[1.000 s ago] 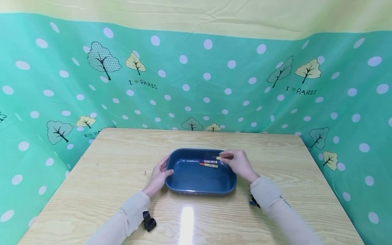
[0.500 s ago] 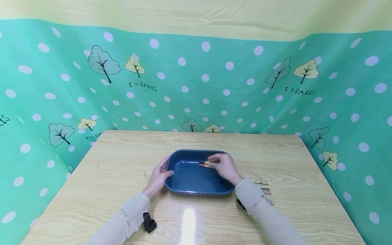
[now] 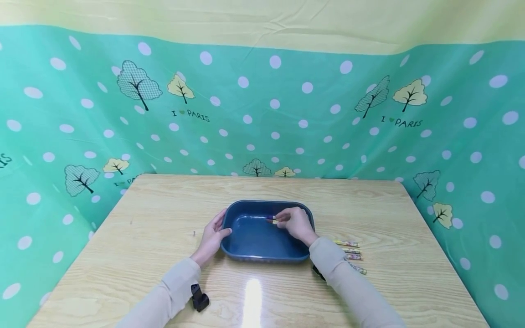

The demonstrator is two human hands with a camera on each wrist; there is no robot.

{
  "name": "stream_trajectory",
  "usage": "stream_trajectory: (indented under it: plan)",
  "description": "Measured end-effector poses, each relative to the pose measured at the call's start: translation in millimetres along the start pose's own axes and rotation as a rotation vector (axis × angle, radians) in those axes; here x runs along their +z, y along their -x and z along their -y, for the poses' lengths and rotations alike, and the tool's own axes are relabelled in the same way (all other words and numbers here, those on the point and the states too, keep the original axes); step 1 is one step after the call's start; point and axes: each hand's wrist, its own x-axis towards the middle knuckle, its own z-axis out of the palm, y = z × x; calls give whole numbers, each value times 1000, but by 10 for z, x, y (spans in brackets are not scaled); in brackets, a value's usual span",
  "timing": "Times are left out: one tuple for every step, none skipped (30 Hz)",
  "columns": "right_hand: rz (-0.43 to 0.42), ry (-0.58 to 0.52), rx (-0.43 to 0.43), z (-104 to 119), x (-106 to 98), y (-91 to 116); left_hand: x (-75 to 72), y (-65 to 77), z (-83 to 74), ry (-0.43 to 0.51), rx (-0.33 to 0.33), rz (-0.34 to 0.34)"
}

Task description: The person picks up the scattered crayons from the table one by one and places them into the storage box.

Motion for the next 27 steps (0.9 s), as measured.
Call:
stream_trajectory:
  plan:
    - [3, 7, -5, 2, 1, 2, 1, 0, -2, 5, -4, -3]
    - [5, 16, -10, 5, 1, 7, 0, 0, -2, 4, 1, -1]
    - [6, 27, -15, 6, 3, 10, 1, 2, -4, 7, -1, -2]
    - [6, 35, -18, 7, 4, 11, 0, 3, -3, 5, 3, 1]
    - [6, 42, -21, 8, 6, 14, 1, 2, -1, 7, 4, 2]
    - [7, 48, -21, 12, 9, 17, 1, 3, 0, 7, 8, 3]
    - [7, 56, -24, 15, 12, 20, 2, 3, 0, 11, 5, 1]
    - [6, 63, -26, 14, 15, 22, 2, 5, 0, 12, 7, 3]
    - [5, 71, -29, 16, 17, 24, 2, 5, 0, 16, 3, 2]
    - [4, 74, -31, 20, 17, 30, 2, 5, 3, 17, 3, 4]
    - [4, 75, -31, 27, 19, 40, 0, 7, 4, 19, 2, 4]
    - [2, 76, -32, 32, 21, 46, -1, 10, 3, 20, 0, 4]
    - [1, 74, -32, 34, 22, 52, -2, 11, 5, 21, -1, 5]
    - [-1, 73, -33, 39, 22, 59, -5, 13, 6, 21, 0, 7]
    - [-2, 73, -32, 44, 22, 63, -7, 15, 5, 21, -1, 9]
    - [-3, 72, -34, 47, 21, 64, -8, 16, 0, 20, 0, 11]
    - [-1, 67, -32, 52, 19, 62, -10, 12, -1, 19, -1, 11]
    - [-1, 65, -31, 54, 17, 54, -9, 6, -5, 17, -2, 11]
    - [-1, 61, -30, 54, 14, 46, -9, 1, -10, 18, -3, 10]
    - [-1, 60, -31, 58, 13, 39, -10, -3, -16, 19, -5, 8]
    - [-1, 53, -27, 60, 12, 30, -10, -7, -22, 18, -7, 6]
    - [1, 47, -27, 62, 14, 25, -10, -12, -22, 17, -8, 5]
    - [3, 39, -16, 64, 17, 20, -12, -15, -20, 15, -3, 6]
    - [3, 37, -12, 62, 23, 18, -16, -13, -19, 13, 2, 8]
    - [4, 35, -6, 59, 29, 20, -19, -11, -17, 15, -1, 8]
    - [7, 33, -1, 58, 37, 24, -22, -7, -11, 10, -4, 10]
    - [10, 28, 7, 53, 45, 27, -26, -3, -4, 9, -5, 9]
